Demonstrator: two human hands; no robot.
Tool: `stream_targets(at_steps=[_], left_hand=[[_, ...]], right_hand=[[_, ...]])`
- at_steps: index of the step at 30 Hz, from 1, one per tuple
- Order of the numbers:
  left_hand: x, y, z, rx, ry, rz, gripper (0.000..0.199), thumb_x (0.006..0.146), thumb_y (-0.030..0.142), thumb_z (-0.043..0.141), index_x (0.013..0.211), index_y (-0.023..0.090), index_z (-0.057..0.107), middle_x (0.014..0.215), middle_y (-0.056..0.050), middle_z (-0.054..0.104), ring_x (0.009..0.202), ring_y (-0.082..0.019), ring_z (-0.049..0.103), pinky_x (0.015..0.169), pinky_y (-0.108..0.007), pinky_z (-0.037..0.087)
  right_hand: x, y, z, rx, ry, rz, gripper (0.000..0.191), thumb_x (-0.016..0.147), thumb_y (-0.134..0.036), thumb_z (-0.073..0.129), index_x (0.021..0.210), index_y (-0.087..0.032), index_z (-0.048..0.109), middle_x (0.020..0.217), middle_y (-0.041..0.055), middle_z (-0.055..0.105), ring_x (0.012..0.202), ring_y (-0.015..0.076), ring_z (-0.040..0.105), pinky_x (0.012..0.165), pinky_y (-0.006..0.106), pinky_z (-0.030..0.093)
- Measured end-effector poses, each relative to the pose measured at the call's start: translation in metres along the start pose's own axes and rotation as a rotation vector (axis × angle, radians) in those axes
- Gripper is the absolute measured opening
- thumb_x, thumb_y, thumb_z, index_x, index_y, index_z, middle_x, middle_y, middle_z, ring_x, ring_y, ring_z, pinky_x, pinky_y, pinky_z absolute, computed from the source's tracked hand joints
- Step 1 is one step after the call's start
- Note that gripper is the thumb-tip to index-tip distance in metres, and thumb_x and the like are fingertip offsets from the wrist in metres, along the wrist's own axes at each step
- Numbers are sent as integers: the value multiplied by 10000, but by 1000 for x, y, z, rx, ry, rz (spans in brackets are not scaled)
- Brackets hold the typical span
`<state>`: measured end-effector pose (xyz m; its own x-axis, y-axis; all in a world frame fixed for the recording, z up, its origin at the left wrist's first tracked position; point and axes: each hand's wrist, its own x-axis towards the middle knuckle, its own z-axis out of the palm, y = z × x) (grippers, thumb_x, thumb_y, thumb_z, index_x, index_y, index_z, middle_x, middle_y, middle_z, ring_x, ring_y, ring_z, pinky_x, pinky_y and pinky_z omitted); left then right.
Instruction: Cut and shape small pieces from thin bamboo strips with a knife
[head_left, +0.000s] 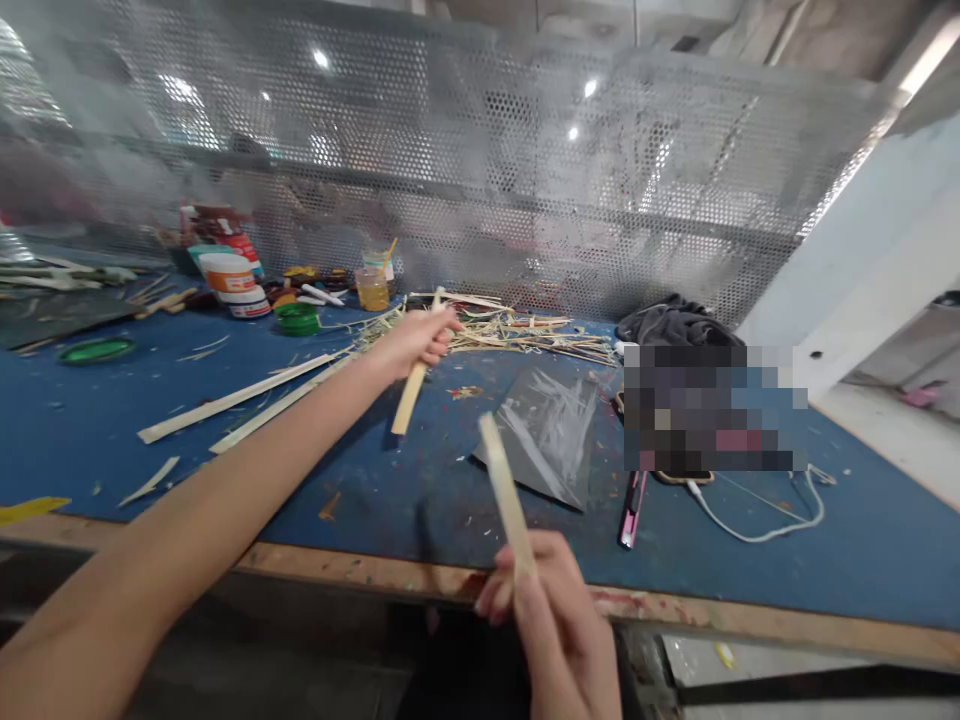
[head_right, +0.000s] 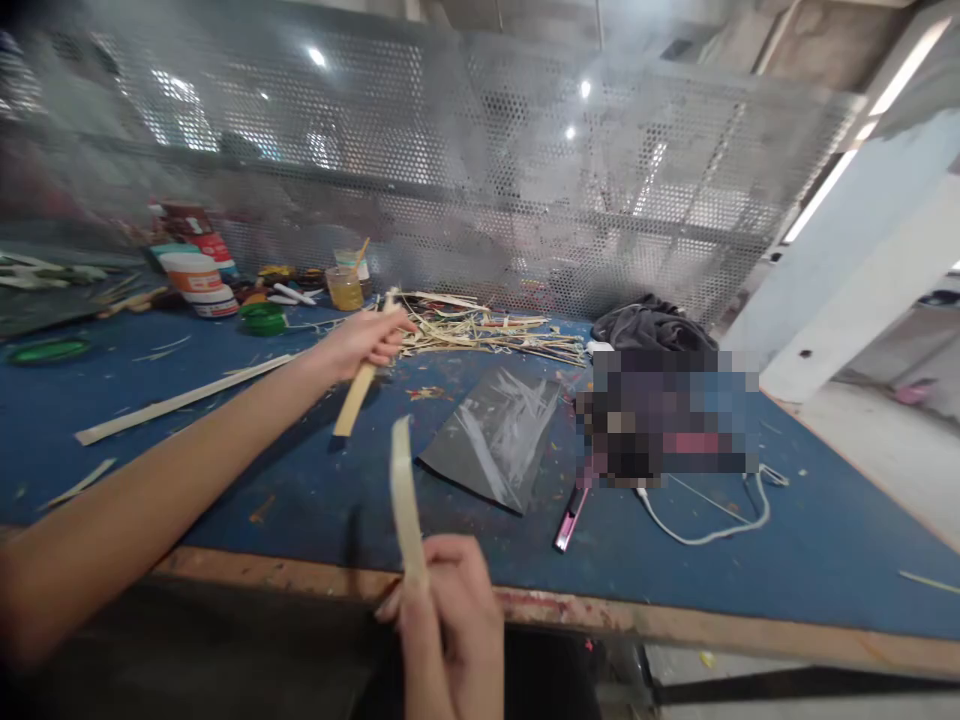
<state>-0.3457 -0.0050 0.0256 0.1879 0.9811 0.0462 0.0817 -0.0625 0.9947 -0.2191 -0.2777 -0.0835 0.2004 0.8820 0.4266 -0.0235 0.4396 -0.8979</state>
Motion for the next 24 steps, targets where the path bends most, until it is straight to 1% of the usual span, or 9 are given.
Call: stream_targets(at_steps=[2, 3, 6, 8, 10, 14, 18, 21, 24], left_hand=[[-9, -10, 18, 144, -73, 29, 250, 746, 348, 713, 813, 137, 596, 693, -47, 607, 668, -162, 612, 559, -222, 463], [-15, -14, 29, 200, -106, 59, 351, 680, 339, 762, 921, 133, 612, 908, -102, 651, 914, -235, 622, 717, -276, 496], [-35, -14, 56, 282, -232, 161, 595, 673, 396, 741, 1179, 148, 551, 1354, -142, 484, 1316, -316, 354, 1018, -370, 363], [-53, -9, 67, 281, -398, 181, 497, 739, 498, 653, 1088, 146, 610, 1262, -136, 561, 1215, -299, 464, 959, -375, 412], [-72, -8, 75, 250, -603, 151, 533, 768, 631, 543, 904, 131, 667, 966, -119, 669, 906, -246, 619, 739, -328, 495], [-103, -15, 84, -142, -834, -9, 670, 772, 739, 453, 918, 126, 679, 787, -74, 649, 629, -133, 573, 519, -219, 438], [-116, -23, 81, -444, -874, -176, 705, 845, 684, 336, 958, 92, 702, 866, -113, 681, 732, -179, 610, 600, -264, 491], [-125, -24, 77, -480, -877, -113, 749, 838, 680, 310, 1007, 57, 690, 955, -175, 691, 874, -259, 633, 642, -304, 504], [-138, -23, 75, -349, -565, 160, 677, 868, 676, 325, 1109, 125, 637, 1069, -165, 663, 991, -277, 616, 710, -333, 509]], right_hand=[[18, -5, -14, -27, 58, 37, 272, 958, -323, 459, 874, -233, 702, 794, 23, 571, 664, 124, 550, 595, 236, 441], [26, -7, -20, -39, 96, 51, 246, 957, -329, 471, 939, -246, 702, 765, 4, 542, 642, 109, 519, 585, 221, 418], [43, -9, -31, -48, 161, 81, 233, 955, -359, 489, 985, -258, 696, 661, -35, 459, 628, 95, 462, 600, 207, 376], [51, -9, -36, -14, 152, 107, 266, 955, -390, 483, 914, -242, 701, 636, -41, 446, 601, 89, 438, 579, 205, 356], [56, -8, -39, -11, 121, 137, 291, 943, -413, 495, 862, -227, 703, 634, -40, 462, 588, 86, 434, 563, 206, 345], [59, -7, -46, -92, 76, 160, 291, 903, -428, 546, 834, -213, 730, 653, -22, 526, 612, 97, 468, 572, 213, 357], [58, -2, -54, -129, 93, 194, 310, 865, -436, 588, 762, -188, 743, 585, -10, 554, 555, 102, 472, 521, 213, 355], [57, 2, -58, -92, 234, 200, 247, 801, -417, 666, 748, -187, 739, 585, -8, 585, 532, 96, 470, 486, 200, 348], [58, 2, -61, -82, 405, 155, 179, 736, -378, 721, 744, -200, 728, 622, -9, 624, 517, 91, 481, 465, 190, 346]])
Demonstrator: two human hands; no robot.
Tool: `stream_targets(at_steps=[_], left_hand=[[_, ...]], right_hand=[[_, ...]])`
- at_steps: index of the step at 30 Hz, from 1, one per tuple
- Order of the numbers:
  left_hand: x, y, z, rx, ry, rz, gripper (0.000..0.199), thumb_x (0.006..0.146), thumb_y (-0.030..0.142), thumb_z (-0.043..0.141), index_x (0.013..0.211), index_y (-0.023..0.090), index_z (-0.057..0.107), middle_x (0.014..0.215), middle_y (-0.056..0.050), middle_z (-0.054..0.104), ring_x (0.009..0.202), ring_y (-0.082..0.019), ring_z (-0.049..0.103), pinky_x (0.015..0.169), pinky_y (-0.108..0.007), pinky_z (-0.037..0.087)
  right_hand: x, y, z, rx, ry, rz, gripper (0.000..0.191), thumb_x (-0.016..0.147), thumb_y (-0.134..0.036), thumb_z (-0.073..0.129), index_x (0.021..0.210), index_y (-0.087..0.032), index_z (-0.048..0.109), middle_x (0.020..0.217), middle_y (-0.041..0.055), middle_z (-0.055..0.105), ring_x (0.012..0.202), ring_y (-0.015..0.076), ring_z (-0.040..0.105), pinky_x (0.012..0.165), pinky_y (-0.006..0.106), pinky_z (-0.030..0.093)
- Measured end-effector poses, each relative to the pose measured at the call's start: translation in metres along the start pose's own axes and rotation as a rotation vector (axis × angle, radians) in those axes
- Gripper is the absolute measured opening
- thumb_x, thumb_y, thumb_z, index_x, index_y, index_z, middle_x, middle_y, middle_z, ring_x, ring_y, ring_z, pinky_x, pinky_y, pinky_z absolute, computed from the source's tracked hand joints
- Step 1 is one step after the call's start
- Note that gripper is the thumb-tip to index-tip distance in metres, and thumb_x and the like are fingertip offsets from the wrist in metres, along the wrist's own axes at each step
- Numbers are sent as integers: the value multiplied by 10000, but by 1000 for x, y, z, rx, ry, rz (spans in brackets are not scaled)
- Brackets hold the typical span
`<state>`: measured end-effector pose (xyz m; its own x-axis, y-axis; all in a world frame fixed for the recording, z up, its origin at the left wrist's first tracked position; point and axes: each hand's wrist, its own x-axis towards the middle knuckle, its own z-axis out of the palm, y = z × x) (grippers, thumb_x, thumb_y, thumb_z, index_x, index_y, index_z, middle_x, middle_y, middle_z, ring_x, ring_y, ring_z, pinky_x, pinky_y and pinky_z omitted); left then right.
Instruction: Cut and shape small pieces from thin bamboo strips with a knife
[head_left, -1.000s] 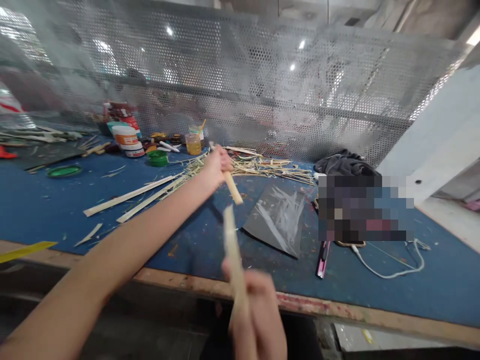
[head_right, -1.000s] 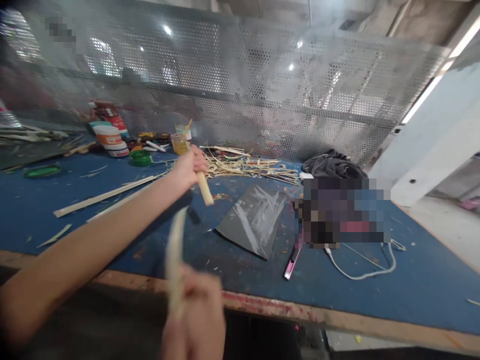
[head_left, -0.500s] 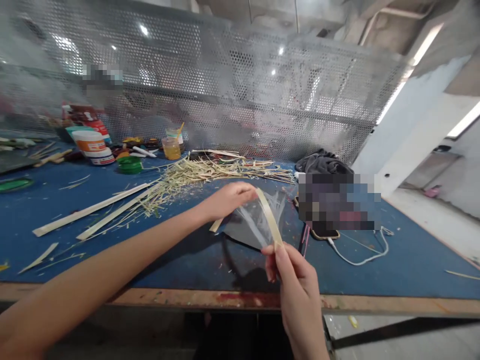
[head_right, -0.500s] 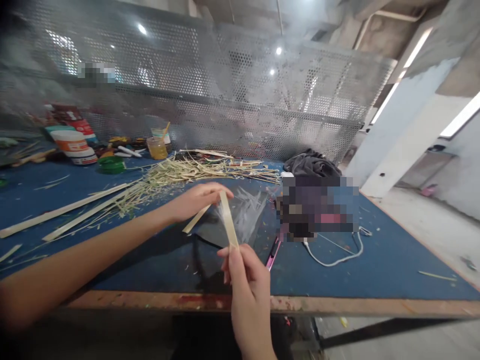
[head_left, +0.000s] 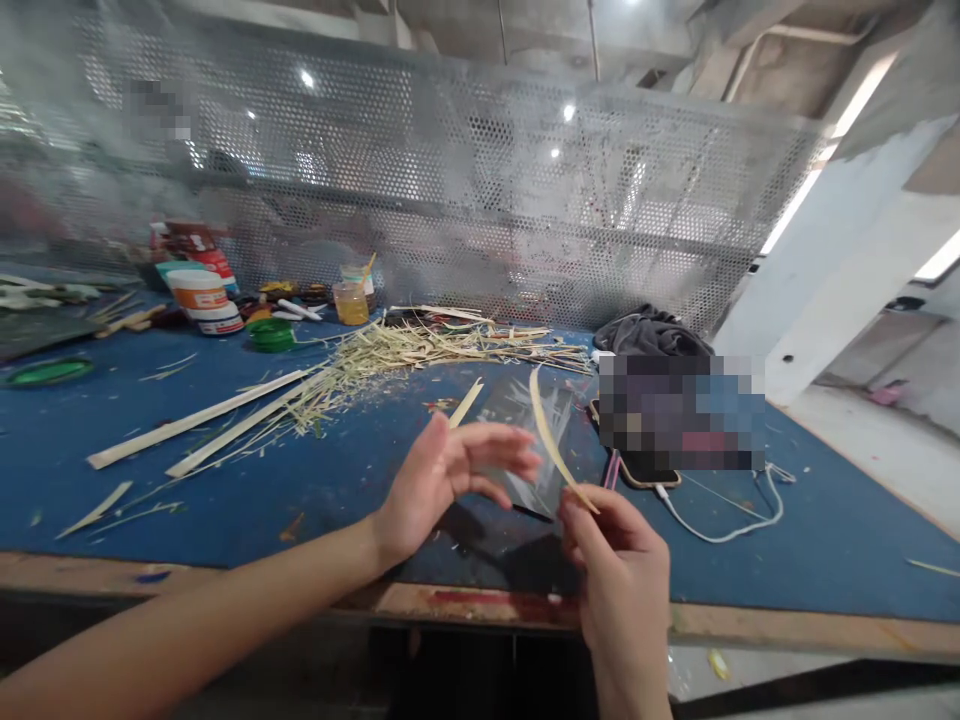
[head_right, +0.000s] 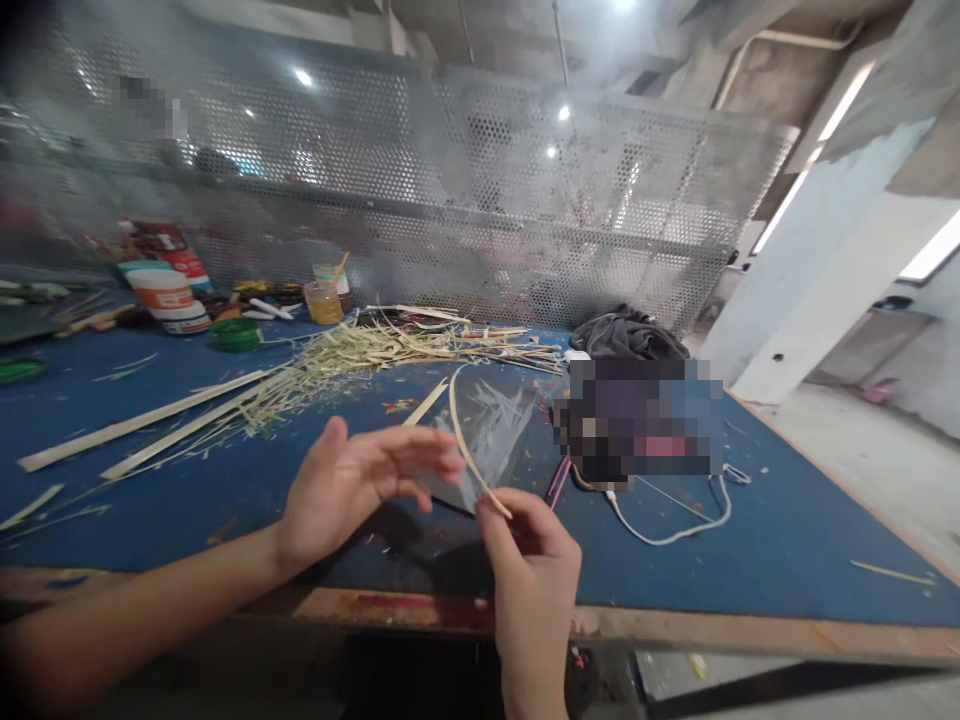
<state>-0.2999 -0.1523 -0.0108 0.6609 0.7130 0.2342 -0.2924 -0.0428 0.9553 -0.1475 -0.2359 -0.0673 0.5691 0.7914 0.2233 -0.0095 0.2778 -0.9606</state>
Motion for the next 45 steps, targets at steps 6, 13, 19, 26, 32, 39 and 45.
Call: stream_targets(at_steps=[6, 13, 19, 26, 32, 39, 45], left_hand=[[-7, 15, 16, 1060, 36, 453, 356, 765, 319, 738, 1113, 299, 667, 1252, -43, 609, 1204, -239, 493, 1063, -402, 317], [-9, 23, 42, 681, -77, -246, 162, 812, 319, 663, 812, 175, 738, 669, 22, 673, 556, -82, 574, 542, -163, 440], [-15, 14, 56, 489, -15, -326, 193, 771, 351, 692, 796, 163, 725, 649, 17, 645, 566, -84, 561, 518, -153, 447], [-8, 9, 56, 169, -55, -498, 258, 631, 369, 796, 692, 136, 705, 551, 10, 621, 459, -66, 518, 410, -140, 379], [-5, -6, 52, -120, -204, -566, 360, 546, 421, 852, 627, 122, 670, 572, -20, 666, 398, -57, 531, 349, -132, 306], [-3, -2, 54, 194, -112, -458, 305, 688, 424, 752, 698, 137, 649, 584, 29, 613, 393, -28, 392, 372, -148, 274], [-6, 0, 61, 494, 32, -241, 203, 838, 339, 614, 784, 153, 675, 736, 19, 652, 558, -66, 492, 531, -168, 385]], right_hand=[[3, -15, -15, -270, -253, -175, 136, 796, -287, 653, 703, -219, 726, 653, -6, 660, 584, 113, 543, 551, 212, 396], [-2, -29, -27, -47, -293, -65, 158, 807, -338, 658, 734, -201, 684, 682, -8, 631, 626, 117, 549, 562, 203, 413], [-5, -28, -31, 42, -270, 79, 236, 789, -386, 679, 684, -176, 661, 606, -14, 589, 558, 102, 486, 512, 201, 365], [-3, -24, -37, 358, -381, 269, 262, 707, -386, 775, 650, -161, 653, 542, -27, 547, 483, 58, 412, 463, 164, 314], [-7, -20, -33, 699, -630, 462, 319, 710, -432, 771, 669, -161, 608, 460, -67, 424, 410, 32, 290, 416, 149, 223], [-6, -8, -32, 387, -406, 390, 376, 716, -501, 739, 700, -175, 552, 530, -57, 472, 420, 48, 353, 402, 164, 291], [-15, -3, -28, -306, 127, -618, 203, 831, -134, 647, 1006, -238, 656, 928, 37, 653, 784, 135, 621, 677, 235, 518]])
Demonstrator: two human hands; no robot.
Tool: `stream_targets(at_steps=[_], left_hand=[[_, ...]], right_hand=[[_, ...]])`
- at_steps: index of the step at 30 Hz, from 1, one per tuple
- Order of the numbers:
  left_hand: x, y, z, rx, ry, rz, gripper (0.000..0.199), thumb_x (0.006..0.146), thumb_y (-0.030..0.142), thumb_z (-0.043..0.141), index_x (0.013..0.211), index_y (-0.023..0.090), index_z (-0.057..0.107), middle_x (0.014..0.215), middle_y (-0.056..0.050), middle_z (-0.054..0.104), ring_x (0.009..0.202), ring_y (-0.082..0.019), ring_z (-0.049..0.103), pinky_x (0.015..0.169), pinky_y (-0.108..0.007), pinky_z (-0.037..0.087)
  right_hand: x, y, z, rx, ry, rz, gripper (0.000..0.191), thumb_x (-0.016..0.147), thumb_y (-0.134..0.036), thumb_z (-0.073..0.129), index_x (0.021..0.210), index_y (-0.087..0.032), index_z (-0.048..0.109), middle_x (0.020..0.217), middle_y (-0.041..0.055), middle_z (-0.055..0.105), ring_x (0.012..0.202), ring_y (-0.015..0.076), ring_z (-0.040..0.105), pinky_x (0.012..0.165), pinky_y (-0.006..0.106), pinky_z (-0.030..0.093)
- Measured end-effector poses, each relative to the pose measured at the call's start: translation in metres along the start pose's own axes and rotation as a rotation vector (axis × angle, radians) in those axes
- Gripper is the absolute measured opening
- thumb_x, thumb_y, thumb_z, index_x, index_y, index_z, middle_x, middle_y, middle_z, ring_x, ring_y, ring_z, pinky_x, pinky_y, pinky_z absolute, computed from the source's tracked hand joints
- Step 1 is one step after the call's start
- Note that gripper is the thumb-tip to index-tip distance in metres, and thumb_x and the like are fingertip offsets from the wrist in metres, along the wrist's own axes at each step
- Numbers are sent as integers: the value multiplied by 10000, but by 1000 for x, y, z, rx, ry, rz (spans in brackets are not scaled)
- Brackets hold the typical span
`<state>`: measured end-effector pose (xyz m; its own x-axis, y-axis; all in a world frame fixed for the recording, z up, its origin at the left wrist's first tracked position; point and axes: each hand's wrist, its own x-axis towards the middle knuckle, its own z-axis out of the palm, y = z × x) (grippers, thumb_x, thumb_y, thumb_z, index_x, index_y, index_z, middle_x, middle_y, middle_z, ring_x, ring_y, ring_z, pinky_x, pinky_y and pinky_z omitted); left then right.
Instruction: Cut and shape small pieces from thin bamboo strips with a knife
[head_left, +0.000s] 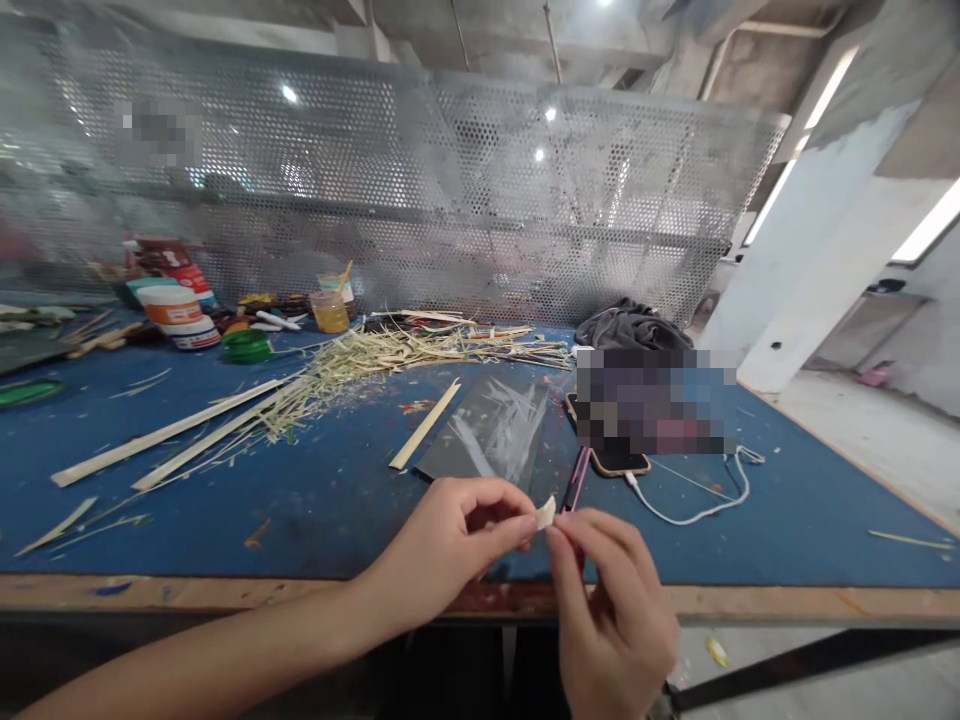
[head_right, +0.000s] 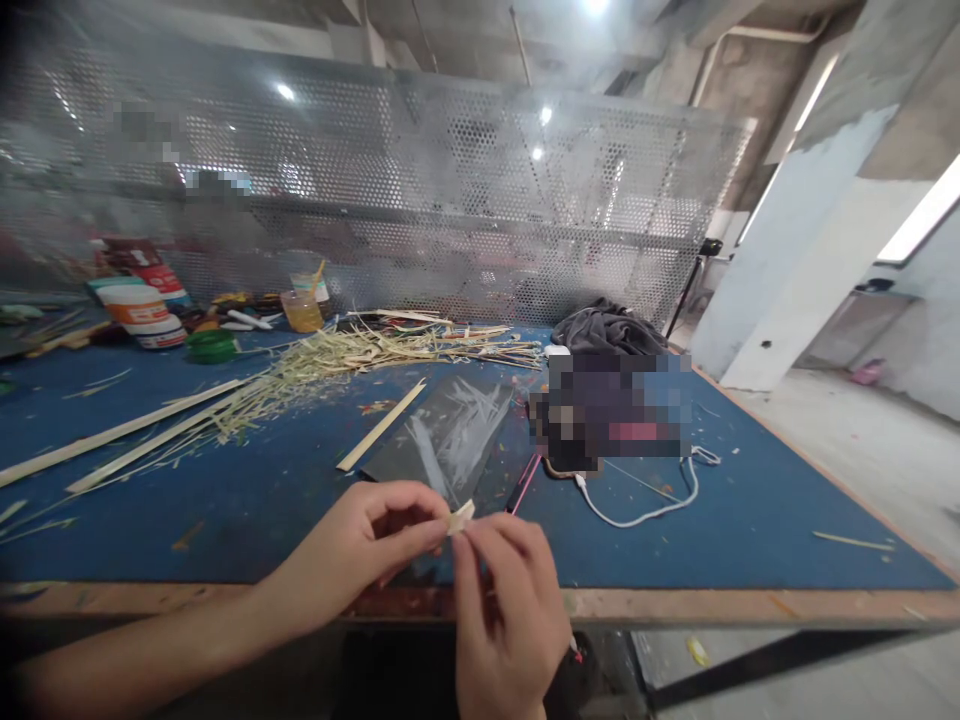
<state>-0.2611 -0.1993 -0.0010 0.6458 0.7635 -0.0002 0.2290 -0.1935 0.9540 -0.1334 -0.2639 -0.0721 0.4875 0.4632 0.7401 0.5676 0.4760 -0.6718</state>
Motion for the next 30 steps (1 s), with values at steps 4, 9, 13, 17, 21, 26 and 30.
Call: stream_targets(at_steps=[4, 9, 13, 17, 21, 26, 30], left_hand=[[0, -1, 1, 43, -57, 19, 230, 871, 359, 578, 906, 179, 717, 818, 1, 697, 708, -117, 579, 673, -198, 450], [-3, -1, 2, 182, -53, 71, 220, 886, 330, 558, 883, 183, 721, 807, -1, 706, 729, -125, 600, 664, -193, 438], [-5, -1, 1, 194, -71, 106, 218, 895, 317, 549, 863, 183, 719, 790, -2, 698, 674, -106, 578, 643, -180, 433], [-6, -3, -2, 258, -79, 200, 202, 893, 318, 562, 862, 199, 723, 797, -5, 689, 677, -100, 586, 634, -170, 423], [-6, -6, -4, 270, -83, 261, 189, 894, 319, 573, 869, 205, 723, 785, -1, 691, 676, -93, 601, 645, -167, 427], [-9, -6, 0, 280, -52, 317, 173, 898, 300, 573, 894, 221, 727, 793, 6, 700, 675, -82, 607, 644, -154, 430], [-14, -4, 1, 326, -20, 346, 156, 889, 287, 583, 923, 239, 728, 761, 15, 695, 662, -80, 604, 623, -150, 423]], right_hand=[[-9, 0, -1, -128, -14, -169, 284, 835, -95, 643, 1093, -212, 658, 950, 64, 679, 819, 154, 659, 695, 239, 543], [-11, 0, -3, -174, 31, -163, 327, 807, -127, 692, 1122, -213, 671, 982, 70, 704, 823, 170, 688, 698, 239, 567], [-9, -1, -6, -92, 18, -125, 281, 804, -164, 699, 1079, -223, 698, 986, 66, 722, 833, 187, 702, 705, 260, 587], [-9, 0, -11, -26, -57, -68, 219, 799, -194, 703, 1016, -225, 713, 952, 67, 736, 816, 201, 714, 660, 267, 599], [-10, 0, -12, -42, -101, -53, 169, 851, -198, 635, 1002, -220, 707, 962, 67, 739, 851, 200, 712, 698, 280, 597], [-12, 5, -12, -239, -75, -315, 349, 841, -91, 611, 1172, -196, 636, 1001, 59, 735, 869, 184, 710, 771, 270, 581], [-10, 6, -12, -228, -16, -323, 353, 847, -65, 591, 1156, -228, 640, 955, 32, 739, 846, 183, 705, 775, 292, 566]])
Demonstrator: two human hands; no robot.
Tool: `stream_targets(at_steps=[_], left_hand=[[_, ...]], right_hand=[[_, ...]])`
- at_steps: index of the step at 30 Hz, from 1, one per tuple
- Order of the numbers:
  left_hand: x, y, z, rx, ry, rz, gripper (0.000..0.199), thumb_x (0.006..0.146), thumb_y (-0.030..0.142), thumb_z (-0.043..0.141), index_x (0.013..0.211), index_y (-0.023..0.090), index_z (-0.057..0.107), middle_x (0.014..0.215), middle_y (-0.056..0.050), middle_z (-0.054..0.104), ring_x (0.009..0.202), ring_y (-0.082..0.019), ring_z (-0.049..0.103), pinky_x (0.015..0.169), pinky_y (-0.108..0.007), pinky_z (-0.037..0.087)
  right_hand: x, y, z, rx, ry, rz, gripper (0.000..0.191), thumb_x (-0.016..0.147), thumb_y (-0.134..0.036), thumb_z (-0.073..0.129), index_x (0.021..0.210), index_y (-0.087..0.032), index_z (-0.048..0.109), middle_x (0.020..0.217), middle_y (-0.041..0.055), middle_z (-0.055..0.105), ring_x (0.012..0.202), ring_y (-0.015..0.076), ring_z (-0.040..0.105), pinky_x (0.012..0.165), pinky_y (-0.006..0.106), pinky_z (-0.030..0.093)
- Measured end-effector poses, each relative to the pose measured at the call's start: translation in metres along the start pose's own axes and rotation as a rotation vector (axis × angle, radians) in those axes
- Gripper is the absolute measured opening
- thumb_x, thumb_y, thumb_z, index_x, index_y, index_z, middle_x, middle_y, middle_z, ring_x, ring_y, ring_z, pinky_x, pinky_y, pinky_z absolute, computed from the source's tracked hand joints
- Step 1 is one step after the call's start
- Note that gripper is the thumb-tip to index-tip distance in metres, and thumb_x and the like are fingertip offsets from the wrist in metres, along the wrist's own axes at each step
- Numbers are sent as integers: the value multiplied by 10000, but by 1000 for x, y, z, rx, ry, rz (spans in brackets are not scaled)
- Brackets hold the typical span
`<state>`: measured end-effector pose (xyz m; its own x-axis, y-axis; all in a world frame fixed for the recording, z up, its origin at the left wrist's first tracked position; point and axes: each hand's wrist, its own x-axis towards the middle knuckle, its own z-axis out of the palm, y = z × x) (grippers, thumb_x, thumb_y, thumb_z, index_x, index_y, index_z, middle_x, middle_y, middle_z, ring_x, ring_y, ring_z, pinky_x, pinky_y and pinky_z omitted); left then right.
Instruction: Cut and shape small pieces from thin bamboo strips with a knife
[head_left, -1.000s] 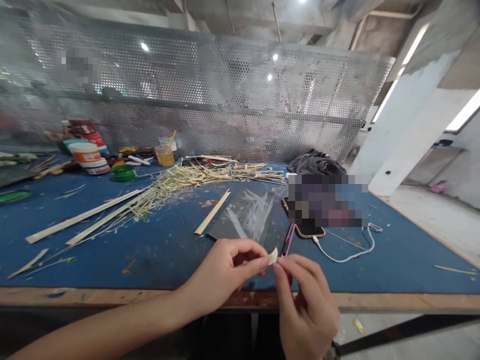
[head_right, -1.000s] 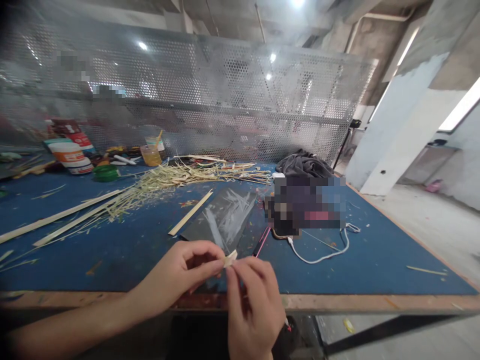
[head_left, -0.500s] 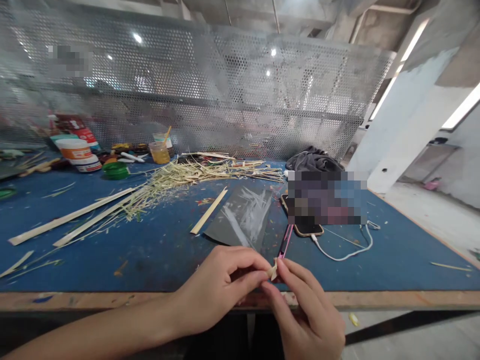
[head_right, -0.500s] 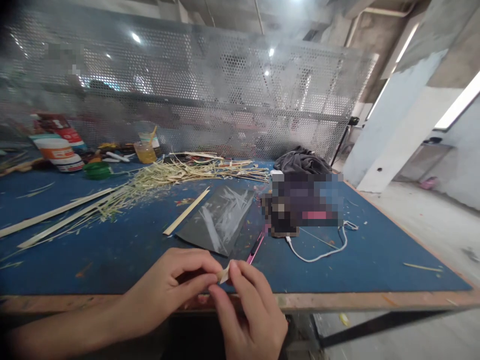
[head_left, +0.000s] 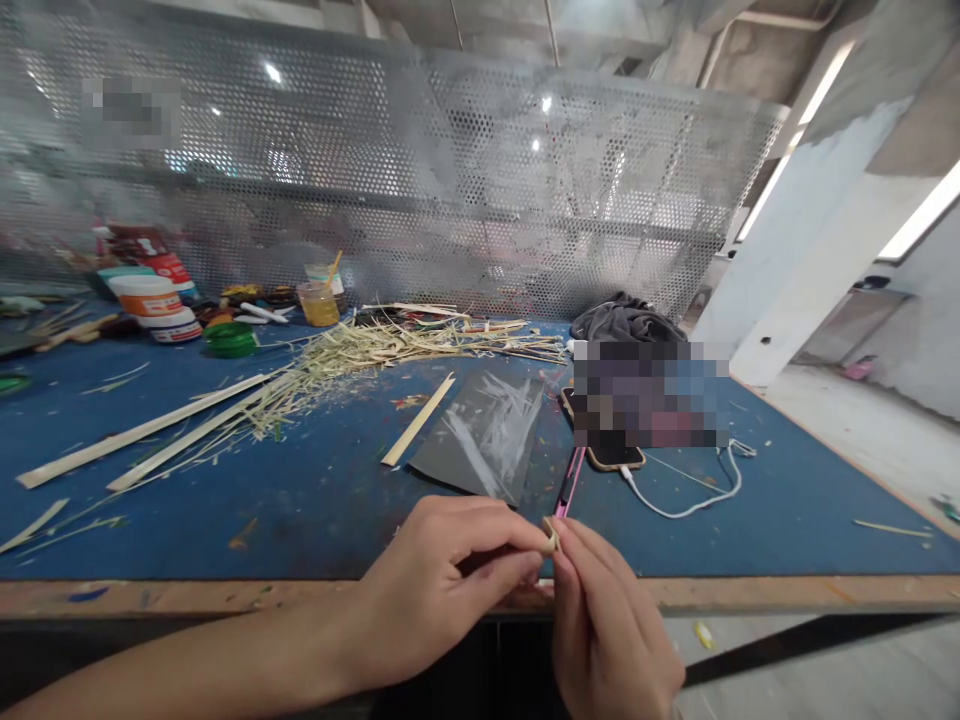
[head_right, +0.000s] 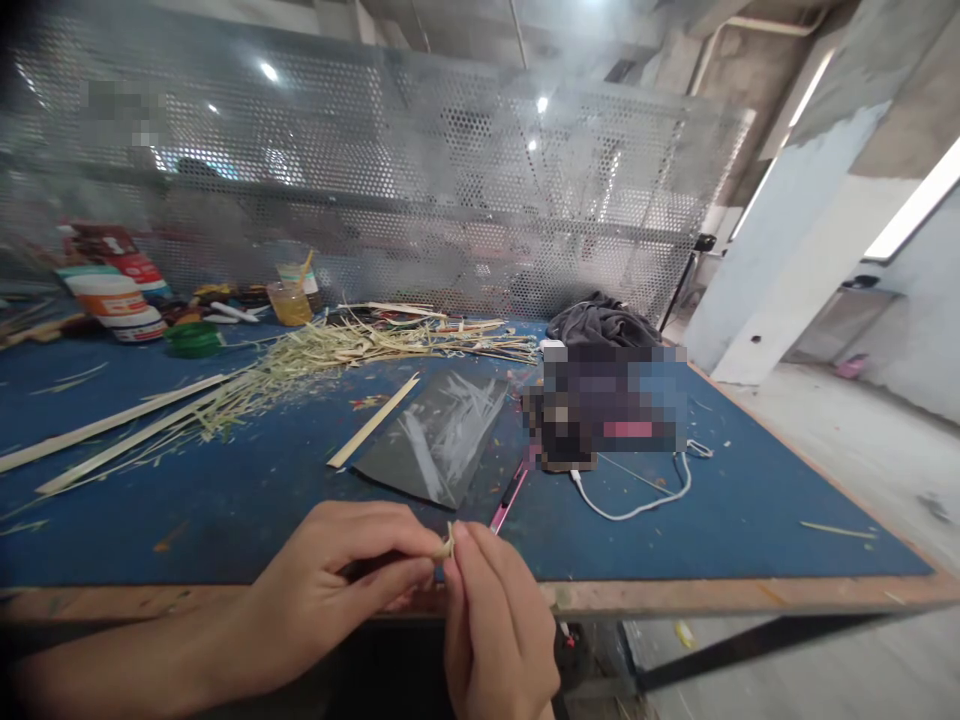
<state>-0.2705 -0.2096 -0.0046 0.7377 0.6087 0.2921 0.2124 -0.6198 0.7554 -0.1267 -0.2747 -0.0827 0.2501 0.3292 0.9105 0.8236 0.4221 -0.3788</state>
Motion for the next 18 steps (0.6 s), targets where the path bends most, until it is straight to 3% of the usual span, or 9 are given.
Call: stream_targets(at_steps=[4, 7, 10, 12, 15, 16, 18], left_hand=[[-1, 2, -3, 3, 14, -67, 153, 878, 303, 592, 901, 247, 733, 706, 27, 680, 603, -73, 573, 564, -145, 402], [1, 3, -5, -76, -12, -155, 175, 876, 320, 584, 850, 226, 729, 679, 26, 668, 581, -74, 565, 552, -144, 409], [0, 2, -6, -193, -43, -259, 217, 870, 354, 573, 823, 188, 705, 662, 16, 656, 564, -85, 564, 526, -155, 419], [-4, 2, -7, -202, -26, -319, 240, 862, 371, 569, 791, 171, 681, 642, 15, 643, 553, -87, 550, 509, -160, 411], [-10, -2, -14, -101, 3, -392, 280, 870, 394, 542, 757, 167, 661, 622, 21, 632, 514, -78, 506, 467, -164, 366], [-10, -4, -20, -42, 16, -394, 288, 873, 402, 533, 763, 173, 668, 628, 21, 640, 512, -79, 503, 466, -170, 359], [-2, -12, -36, 122, 91, -325, 275, 868, 408, 540, 796, 193, 696, 675, 16, 674, 560, -96, 541, 514, -188, 384]], right_hand=[[11, -7, -1, 129, 40, 299, 169, 902, -165, 536, 887, -232, 691, 773, 6, 712, 695, 148, 669, 665, 261, 520], [19, -14, 0, 318, -4, 559, 215, 904, -279, 551, 746, -215, 682, 596, -19, 615, 536, 113, 569, 535, 230, 457], [27, -9, 2, 517, -23, 809, 232, 877, -345, 596, 743, -183, 693, 517, -28, 541, 466, 94, 499, 459, 211, 403], [33, 4, 1, 658, 123, 911, 212, 832, -342, 658, 720, -164, 677, 521, -36, 522, 436, 68, 450, 415, 183, 362], [44, 24, -4, 725, 493, 904, 203, 759, -287, 736, 656, -139, 643, 618, -27, 557, 457, 30, 415, 403, 143, 330], [46, 27, -5, 699, 549, 890, 190, 749, -276, 746, 662, -134, 653, 638, -20, 574, 468, 28, 425, 406, 141, 336], [47, 29, -4, 655, 515, 890, 155, 745, -282, 751, 726, -137, 700, 632, -7, 605, 474, 45, 471, 417, 157, 380]])
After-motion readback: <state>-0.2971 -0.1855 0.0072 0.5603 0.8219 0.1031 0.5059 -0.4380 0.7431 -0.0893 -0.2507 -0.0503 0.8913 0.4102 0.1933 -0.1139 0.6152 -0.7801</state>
